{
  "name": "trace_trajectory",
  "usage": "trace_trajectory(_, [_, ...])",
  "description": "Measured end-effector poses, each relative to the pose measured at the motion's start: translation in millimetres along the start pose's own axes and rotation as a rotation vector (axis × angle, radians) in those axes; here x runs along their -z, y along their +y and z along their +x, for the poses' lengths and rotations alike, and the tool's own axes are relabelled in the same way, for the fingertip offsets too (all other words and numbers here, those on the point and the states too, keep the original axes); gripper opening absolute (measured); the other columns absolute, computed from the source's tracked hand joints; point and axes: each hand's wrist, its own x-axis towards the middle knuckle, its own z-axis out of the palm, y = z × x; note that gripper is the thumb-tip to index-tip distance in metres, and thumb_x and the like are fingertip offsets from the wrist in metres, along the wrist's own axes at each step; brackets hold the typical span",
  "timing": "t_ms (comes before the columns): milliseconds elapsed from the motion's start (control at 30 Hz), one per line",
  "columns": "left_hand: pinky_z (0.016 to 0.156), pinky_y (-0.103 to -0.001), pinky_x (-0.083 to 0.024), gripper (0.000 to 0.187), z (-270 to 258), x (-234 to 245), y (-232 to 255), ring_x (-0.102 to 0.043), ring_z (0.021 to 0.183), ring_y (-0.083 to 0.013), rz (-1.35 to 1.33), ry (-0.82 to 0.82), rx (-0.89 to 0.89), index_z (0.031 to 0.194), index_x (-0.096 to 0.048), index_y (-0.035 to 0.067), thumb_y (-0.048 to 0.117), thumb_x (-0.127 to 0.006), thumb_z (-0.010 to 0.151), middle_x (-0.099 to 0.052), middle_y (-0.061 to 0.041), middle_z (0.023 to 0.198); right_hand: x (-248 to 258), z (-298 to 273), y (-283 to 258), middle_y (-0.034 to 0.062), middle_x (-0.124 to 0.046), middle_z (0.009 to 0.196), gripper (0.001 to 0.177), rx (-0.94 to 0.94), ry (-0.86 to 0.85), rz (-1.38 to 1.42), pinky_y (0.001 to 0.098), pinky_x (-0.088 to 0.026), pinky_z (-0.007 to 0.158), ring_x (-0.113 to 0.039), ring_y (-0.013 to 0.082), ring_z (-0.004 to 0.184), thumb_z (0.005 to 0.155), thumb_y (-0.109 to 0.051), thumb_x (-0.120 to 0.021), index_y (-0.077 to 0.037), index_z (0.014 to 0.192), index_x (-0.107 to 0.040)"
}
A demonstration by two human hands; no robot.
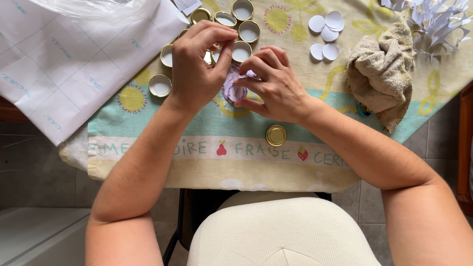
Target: Peeling small circular stickers and placing them inside metal lids
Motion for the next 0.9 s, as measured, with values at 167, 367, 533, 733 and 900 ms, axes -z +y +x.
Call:
trace_trajectory(167, [0.072, -0.033, -0.057, 0.01, 3, 3, 9, -0.071, 0.09, -0.0267, -0.013, -0.032, -0.029, 0.1, -0.072, -0.003, -0.01, -0.067, 0.095, -0.071, -0.016, 0.099, 4, 1, 1, 0.0064, -0.064, 0.114, 0.039, -0.014, 0.081, 0.086, 0.0495, -0.037, 0.101, -0.056, 0.0333, 0.102, 0.103, -0.048, -0.062, -0.011, 0.103, -0.074])
trace_trajectory(367, [0.071, -0.037, -0.055, 0.019, 8, 27, 10, -0.067, 0.085, -0.0271, -0.017, -0.427, -0.118, 0.099, -0.07, 0.003, -0.012, -0.068, 0.087, -0.069, -0.011, 0.095, 3, -8, 13, 0.0019, -0.066, 0.11, 0.039, -0.097, 0.08, 0.113, 0.0422, -0.035, 0.095, -0.057, 0.0268, 0.097, 0.099, -0.053, -0.067, -0.014, 0.103, -0.069])
trace_trajectory(533, [0.079, -0.042, -0.05, 0.048, 4, 30, 20, -0.061, 0.103, -0.0278, 0.354, -0.604, -0.314, 0.115, -0.071, 0.011, 0.016, -0.094, 0.073, -0.069, -0.003, 0.112, 17, -13, 20, -0.0044, -0.07, 0.092, 0.026, -0.319, 0.032, 0.422, 0.035, -0.037, 0.096, -0.06, 0.0165, 0.091, 0.092, -0.035, -0.083, -0.014, 0.105, -0.074])
trace_trajectory(733, [0.079, -0.035, -0.057, 0.017, 0, 16, 9, -0.07, 0.087, -0.0221, 0.28, -0.338, -0.389, 0.106, -0.071, 0.01, 0.003, -0.076, 0.092, -0.068, -0.002, 0.083, 11, -20, 25, 0.0025, -0.073, 0.086, 0.021, -0.463, 0.086, 0.688, 0.034, -0.038, 0.09, -0.061, 0.0188, 0.085, 0.091, -0.024, -0.086, -0.008, 0.101, -0.077])
trace_trajectory(900, [0.075, -0.032, -0.057, 0.013, 4, 27, 0, -0.072, 0.078, -0.0166, 0.3, -0.196, -0.285, 0.1, -0.076, 0.016, 0.006, -0.08, 0.091, -0.072, 0.005, 0.082, 16, -17, 22, 0.0039, -0.072, 0.09, 0.028, -0.386, 0.14, 0.533, 0.0359, -0.038, 0.089, -0.061, 0.0228, 0.087, 0.088, -0.027, -0.089, -0.008, 0.104, -0.077])
